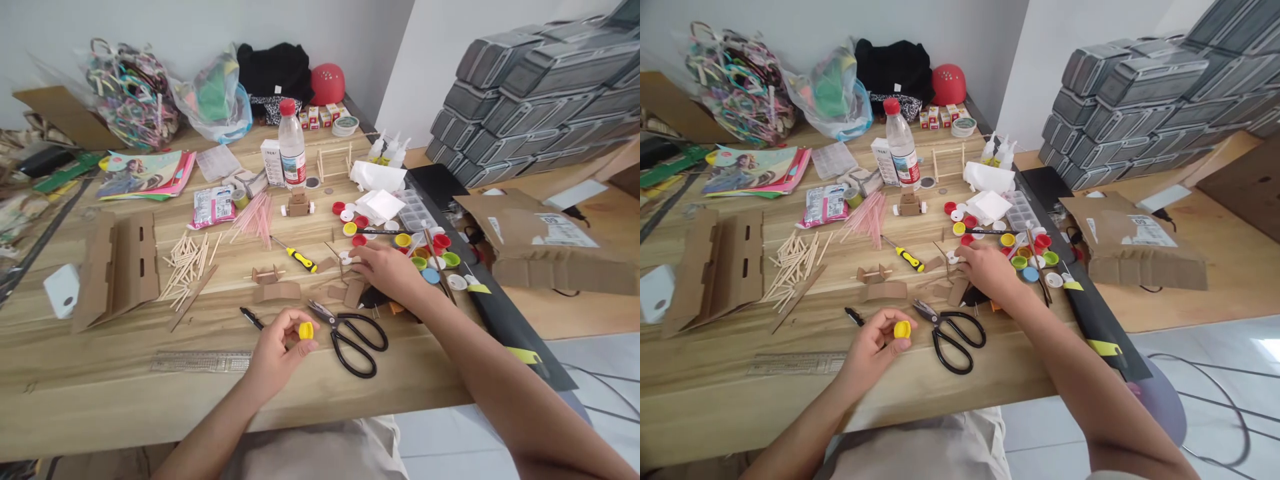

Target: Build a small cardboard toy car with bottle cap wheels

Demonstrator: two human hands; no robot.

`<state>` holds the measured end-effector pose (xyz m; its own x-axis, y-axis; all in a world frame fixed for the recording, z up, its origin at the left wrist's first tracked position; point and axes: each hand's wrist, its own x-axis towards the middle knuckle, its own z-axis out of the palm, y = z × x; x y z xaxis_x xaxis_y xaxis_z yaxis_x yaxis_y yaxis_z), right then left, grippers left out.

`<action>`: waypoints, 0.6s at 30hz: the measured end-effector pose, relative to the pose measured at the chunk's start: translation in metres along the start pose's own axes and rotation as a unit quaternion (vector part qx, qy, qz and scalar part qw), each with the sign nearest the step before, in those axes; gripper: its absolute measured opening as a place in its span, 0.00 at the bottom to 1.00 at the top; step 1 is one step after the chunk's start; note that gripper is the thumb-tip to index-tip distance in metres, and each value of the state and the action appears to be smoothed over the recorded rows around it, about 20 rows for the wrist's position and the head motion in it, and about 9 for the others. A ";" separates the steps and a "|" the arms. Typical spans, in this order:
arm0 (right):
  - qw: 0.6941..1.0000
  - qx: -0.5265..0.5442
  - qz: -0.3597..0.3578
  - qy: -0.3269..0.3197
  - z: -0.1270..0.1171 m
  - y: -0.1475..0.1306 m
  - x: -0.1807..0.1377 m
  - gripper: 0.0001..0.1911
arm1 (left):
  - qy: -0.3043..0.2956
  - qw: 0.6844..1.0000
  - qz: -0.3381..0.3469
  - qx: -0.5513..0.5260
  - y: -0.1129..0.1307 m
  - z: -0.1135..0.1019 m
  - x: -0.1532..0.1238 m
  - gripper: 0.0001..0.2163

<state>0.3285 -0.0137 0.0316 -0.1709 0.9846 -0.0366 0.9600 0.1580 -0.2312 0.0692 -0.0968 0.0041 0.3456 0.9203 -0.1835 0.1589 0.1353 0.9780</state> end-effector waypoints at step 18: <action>1.000 0.005 -0.018 -0.003 -0.019 -0.003 0.088 0.15 | 0.011 0.875 0.234 0.423 0.030 -0.039 0.030 0.10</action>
<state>0.3150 0.0743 0.0474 -0.2065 0.9779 -0.0332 0.9508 0.1925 -0.2427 0.0488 -0.0509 0.0321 0.5398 0.8102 0.2284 0.6357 -0.5702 0.5203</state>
